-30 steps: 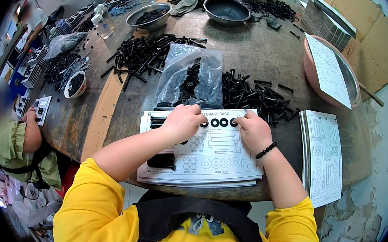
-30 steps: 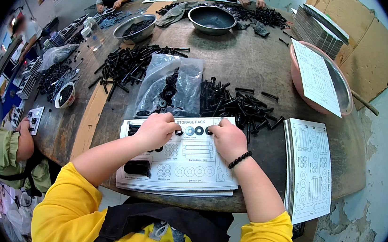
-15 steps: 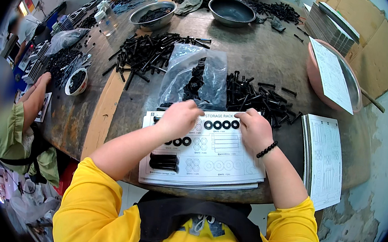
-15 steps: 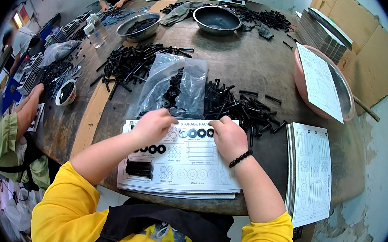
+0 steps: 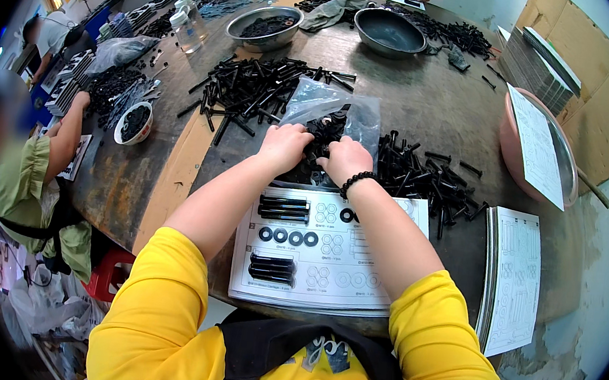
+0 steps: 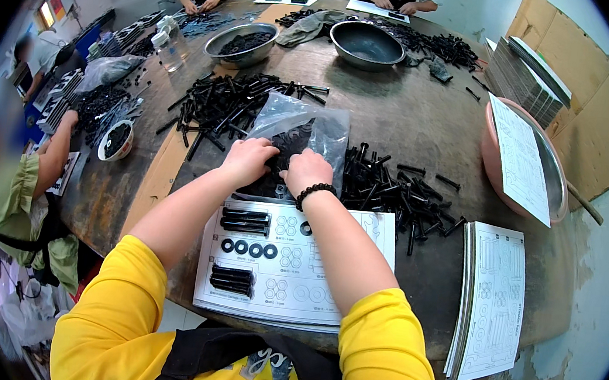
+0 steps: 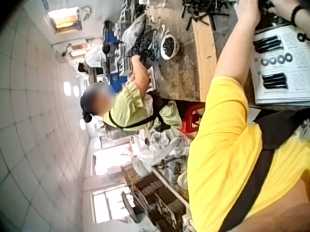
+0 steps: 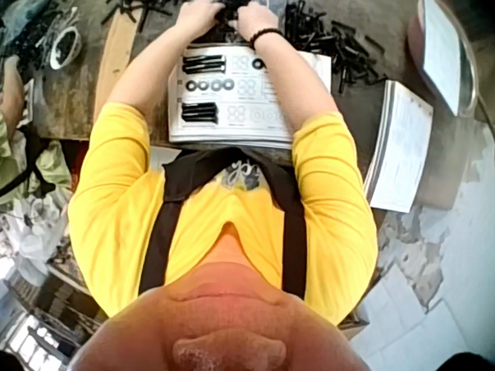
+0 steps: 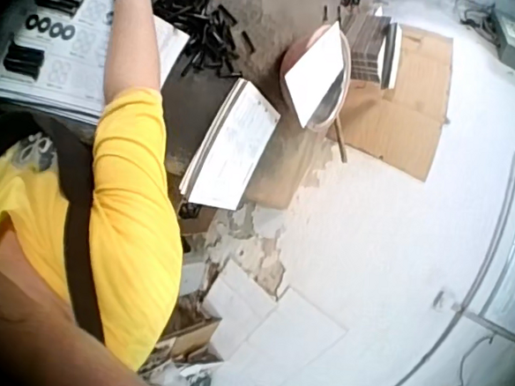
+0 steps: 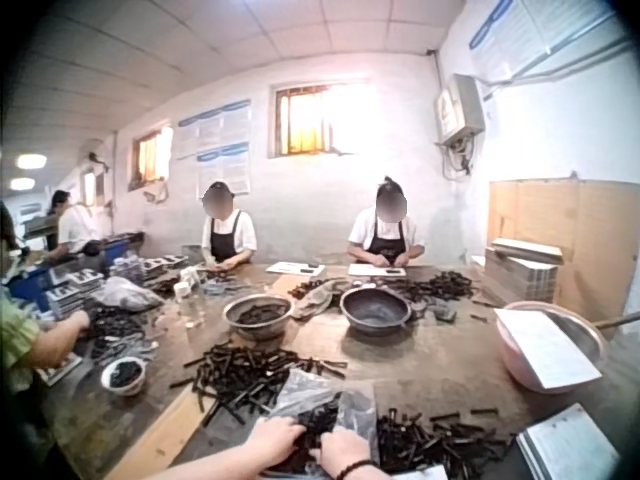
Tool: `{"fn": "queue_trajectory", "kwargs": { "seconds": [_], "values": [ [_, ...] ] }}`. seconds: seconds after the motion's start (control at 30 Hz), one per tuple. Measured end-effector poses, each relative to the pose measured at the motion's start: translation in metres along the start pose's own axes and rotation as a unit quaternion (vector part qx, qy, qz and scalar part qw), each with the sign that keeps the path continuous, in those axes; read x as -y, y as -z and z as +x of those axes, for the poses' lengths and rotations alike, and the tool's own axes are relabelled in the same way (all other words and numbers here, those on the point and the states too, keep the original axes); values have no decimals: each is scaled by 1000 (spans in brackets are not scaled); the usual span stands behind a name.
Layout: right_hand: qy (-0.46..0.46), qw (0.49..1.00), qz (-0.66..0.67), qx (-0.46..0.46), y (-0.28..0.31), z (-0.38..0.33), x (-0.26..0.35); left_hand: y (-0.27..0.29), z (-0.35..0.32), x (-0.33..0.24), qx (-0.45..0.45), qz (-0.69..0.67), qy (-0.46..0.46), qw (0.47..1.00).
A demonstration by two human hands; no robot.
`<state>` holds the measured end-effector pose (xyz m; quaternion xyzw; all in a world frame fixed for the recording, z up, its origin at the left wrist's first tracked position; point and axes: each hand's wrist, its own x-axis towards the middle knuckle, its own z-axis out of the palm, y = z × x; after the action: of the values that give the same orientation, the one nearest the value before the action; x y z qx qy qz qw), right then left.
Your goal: The person sorts small black metal rods and washers from a pile on the table and places them into designated spots on a printed sheet labeled 'STORAGE RACK'. The person repeatedly picks up rods and washers, arranges them on the sheet, and moves the completed sheet aside to start on a new one.
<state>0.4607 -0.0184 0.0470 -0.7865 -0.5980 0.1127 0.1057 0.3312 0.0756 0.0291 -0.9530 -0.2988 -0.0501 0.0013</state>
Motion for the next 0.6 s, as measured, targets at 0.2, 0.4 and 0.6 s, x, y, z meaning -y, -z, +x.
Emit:
{"fn": "queue_trajectory", "kwargs": {
  "seconds": [0.2,0.4,0.6],
  "values": [
    [17,999,-35,-26,-17,20,-1,3,8,3,-8,-54,-131,990],
    [98,993,-28,-66,-23,21,-19,-8,19,1,-27,-45,-100,994],
    [65,977,191,-63,-9,18,-33,-8,12,-4,-64,-244,-22,967]
  ]
}}
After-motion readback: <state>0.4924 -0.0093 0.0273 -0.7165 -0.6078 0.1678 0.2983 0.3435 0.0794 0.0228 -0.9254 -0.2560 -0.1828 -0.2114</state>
